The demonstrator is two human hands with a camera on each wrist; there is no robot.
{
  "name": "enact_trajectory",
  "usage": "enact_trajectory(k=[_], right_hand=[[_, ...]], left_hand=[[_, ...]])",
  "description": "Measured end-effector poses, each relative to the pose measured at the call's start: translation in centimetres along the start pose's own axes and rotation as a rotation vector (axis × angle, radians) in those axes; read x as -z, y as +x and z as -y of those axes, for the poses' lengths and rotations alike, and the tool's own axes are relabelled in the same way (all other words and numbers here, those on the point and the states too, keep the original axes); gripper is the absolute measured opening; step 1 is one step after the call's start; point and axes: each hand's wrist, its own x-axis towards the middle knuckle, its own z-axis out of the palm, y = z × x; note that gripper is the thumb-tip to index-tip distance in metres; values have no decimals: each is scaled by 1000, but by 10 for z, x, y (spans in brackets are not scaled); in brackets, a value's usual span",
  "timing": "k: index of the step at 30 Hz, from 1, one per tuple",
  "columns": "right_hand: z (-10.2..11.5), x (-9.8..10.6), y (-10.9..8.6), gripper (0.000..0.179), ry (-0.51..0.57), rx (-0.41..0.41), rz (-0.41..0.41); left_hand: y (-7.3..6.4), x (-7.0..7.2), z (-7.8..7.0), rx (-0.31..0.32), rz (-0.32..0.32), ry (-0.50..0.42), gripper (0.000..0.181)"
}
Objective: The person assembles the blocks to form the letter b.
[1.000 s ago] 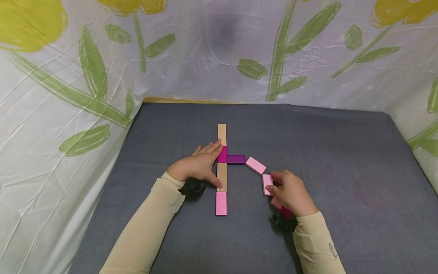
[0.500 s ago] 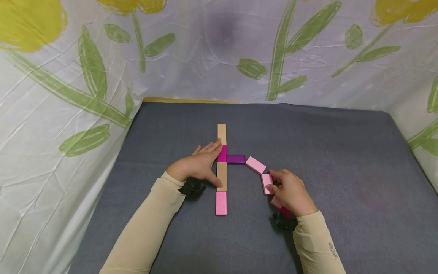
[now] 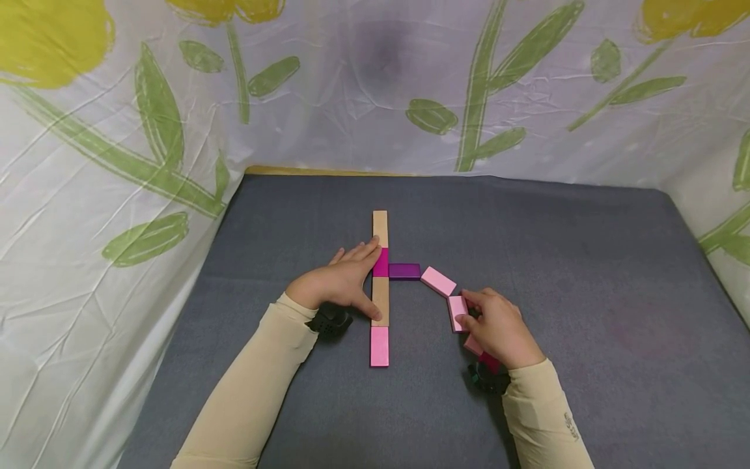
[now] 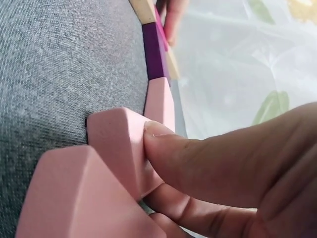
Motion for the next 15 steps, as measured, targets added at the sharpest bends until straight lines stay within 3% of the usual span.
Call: enact_trajectory(k=[6,15], right_hand=[[-1,4,-5,53,25,-28,8],[-7,11,-28,56,-30,-28,2]], left_hand=[[0,0,0,3,-1,-6,136],[3,-2,3,4,-1,5,136]])
